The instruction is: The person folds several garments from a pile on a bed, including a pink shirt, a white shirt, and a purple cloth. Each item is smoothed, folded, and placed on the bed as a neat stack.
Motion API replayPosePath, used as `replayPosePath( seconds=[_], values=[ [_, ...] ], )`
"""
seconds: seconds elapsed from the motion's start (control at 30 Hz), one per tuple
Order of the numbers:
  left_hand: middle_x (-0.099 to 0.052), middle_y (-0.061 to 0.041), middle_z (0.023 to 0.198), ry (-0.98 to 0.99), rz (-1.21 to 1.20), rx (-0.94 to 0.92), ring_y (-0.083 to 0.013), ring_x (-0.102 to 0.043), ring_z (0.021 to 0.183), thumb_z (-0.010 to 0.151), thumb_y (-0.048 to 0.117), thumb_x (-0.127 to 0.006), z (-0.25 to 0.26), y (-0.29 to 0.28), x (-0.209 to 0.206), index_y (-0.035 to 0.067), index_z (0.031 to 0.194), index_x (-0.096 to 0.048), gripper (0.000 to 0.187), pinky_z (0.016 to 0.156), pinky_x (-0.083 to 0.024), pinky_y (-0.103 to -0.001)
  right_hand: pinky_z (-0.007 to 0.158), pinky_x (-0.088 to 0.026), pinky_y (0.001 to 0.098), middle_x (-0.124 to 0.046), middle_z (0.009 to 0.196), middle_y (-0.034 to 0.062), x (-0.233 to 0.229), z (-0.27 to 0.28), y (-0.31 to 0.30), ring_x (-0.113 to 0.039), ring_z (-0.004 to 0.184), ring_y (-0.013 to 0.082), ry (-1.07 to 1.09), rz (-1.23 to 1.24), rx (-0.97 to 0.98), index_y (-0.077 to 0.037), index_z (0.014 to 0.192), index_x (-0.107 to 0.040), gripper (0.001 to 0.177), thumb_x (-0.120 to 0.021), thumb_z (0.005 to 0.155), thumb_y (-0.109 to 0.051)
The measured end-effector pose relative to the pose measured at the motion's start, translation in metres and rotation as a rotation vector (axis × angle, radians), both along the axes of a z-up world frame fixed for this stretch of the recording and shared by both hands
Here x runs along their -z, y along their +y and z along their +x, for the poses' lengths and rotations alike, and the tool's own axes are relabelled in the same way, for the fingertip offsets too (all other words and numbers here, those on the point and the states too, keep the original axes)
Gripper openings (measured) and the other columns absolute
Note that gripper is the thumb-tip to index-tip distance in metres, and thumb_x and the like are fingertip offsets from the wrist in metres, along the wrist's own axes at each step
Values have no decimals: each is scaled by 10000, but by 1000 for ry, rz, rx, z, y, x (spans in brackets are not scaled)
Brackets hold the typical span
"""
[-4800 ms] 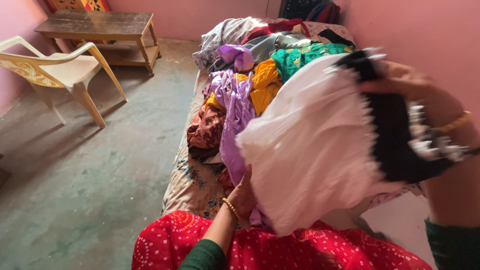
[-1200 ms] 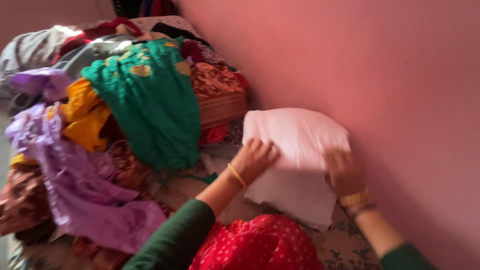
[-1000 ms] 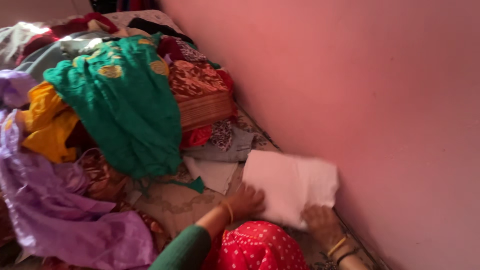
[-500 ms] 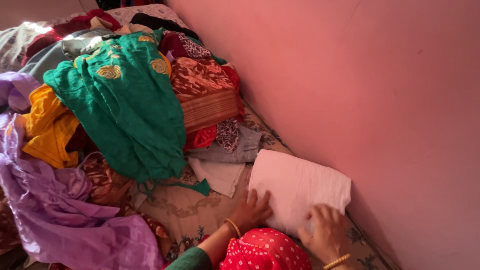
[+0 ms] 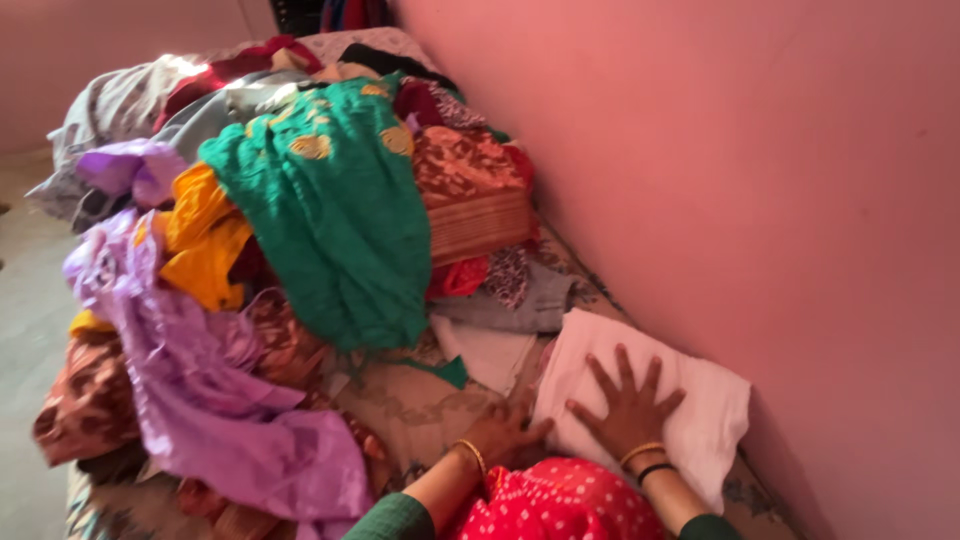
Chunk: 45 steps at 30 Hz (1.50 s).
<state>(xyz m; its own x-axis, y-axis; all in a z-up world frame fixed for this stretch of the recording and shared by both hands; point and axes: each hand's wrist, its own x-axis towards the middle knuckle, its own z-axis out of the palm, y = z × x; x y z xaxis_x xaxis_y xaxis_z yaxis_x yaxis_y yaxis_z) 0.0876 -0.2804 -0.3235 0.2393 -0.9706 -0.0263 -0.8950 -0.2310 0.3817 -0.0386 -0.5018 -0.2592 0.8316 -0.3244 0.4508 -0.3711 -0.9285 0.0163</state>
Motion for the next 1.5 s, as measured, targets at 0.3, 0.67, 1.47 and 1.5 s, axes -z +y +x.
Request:
replayPosePath(
  seconds=[0.3, 0.67, 1.47, 1.5],
  values=[
    [-55, -257, 1666, -281, 218, -431, -628, -255, 1436, 829, 507, -700, 6, 167, -60, 222, 1559, -392, 842, 1060, -196, -794, 1059, -296, 777, -460, 1530, 65, -53, 36, 18, -363, 1453, 362, -100, -63, -86, -245, 1421, -559, 767, -634, 800, -690],
    [-704, -201, 1184, 225, 223, -915, -370, -684, 1075, 835, 121, -680, 19, 291, 3, 138, 1308, -625, 477, 887, -552, -503, 928, -544, 399, -715, 1097, 87, -137, 184, 267, -686, 1053, 286, 107, 581, -823, -119, 1105, -677, 364, -737, 839, -359],
    [-628, -111, 908, 1189, -1373, -1599, -196, -615, 596, 968, 359, -664, 81, 398, -76, 102, 1088, -474, 341, 472, -511, -357, 962, -468, 447, -696, 1114, 84, -65, 95, 291, -622, 1073, 350, 134, 432, -1736, -79, 1126, -679, 326, -653, 808, -16],
    [-636, -108, 965, 1143, -1271, -1687, -182, -623, 636, 951, 367, -709, 86, 397, -78, 129, 1135, -460, 391, 498, -508, -341, 951, -471, 453, -702, 1123, 83, -64, 88, 282, -624, 1078, 359, 358, 429, -1712, -71, 1124, -686, 333, -670, 796, -15]
  ],
)
